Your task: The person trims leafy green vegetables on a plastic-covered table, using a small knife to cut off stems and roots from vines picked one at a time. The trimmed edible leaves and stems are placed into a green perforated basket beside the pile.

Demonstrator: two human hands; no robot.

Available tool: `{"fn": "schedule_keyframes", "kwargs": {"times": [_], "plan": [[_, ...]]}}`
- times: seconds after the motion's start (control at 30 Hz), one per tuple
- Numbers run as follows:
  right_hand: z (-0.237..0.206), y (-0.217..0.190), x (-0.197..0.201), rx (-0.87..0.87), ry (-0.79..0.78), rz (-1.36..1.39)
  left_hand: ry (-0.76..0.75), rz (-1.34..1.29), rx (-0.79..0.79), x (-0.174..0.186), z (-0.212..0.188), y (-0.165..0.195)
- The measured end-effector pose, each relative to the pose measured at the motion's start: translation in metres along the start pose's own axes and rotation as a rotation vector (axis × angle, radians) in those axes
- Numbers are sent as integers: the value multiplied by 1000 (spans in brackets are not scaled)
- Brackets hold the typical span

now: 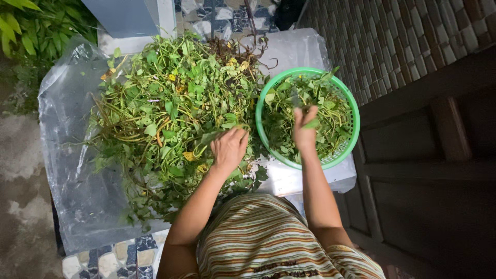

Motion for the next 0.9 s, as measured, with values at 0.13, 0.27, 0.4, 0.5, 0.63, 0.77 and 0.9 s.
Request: {"fn": "schedule_keyframes", "kwargs": {"times": [0.13,0.27,0.4,0.5,0.63,0.77,0.9], "plan": [[0,-26,28,14,-75,185,-302,-150,267,-13,10,-25],[-44,-55,11,223,-263,118,-420,-515,372,-22,22,-38],[-82,-79,-23,405,-492,27,-486,-679,141,-28,25,-31],[-88,-84,-37,449,-492,-148,-548,-1032,156,-33,26,-30],[-74,-75,-40,374,-333,-283,-606,-1105,435,-33,26,-52],[-54,-56,-26,260,-214,-208,-659,-645,459,-20,20,-75],[-42,-43,-16,313,-125,-204,-613,-722,300,-4,13,-65]]}}
Point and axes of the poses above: each hand's wrist, its own z-axis towards the middle knuckle, its own x-axis out of the back of the hand, y = z × x, the point moved 4 cm from there along z, towards the middle knuckle, and after that the axes turned 4 degrees about z, right-handed, at the moved point
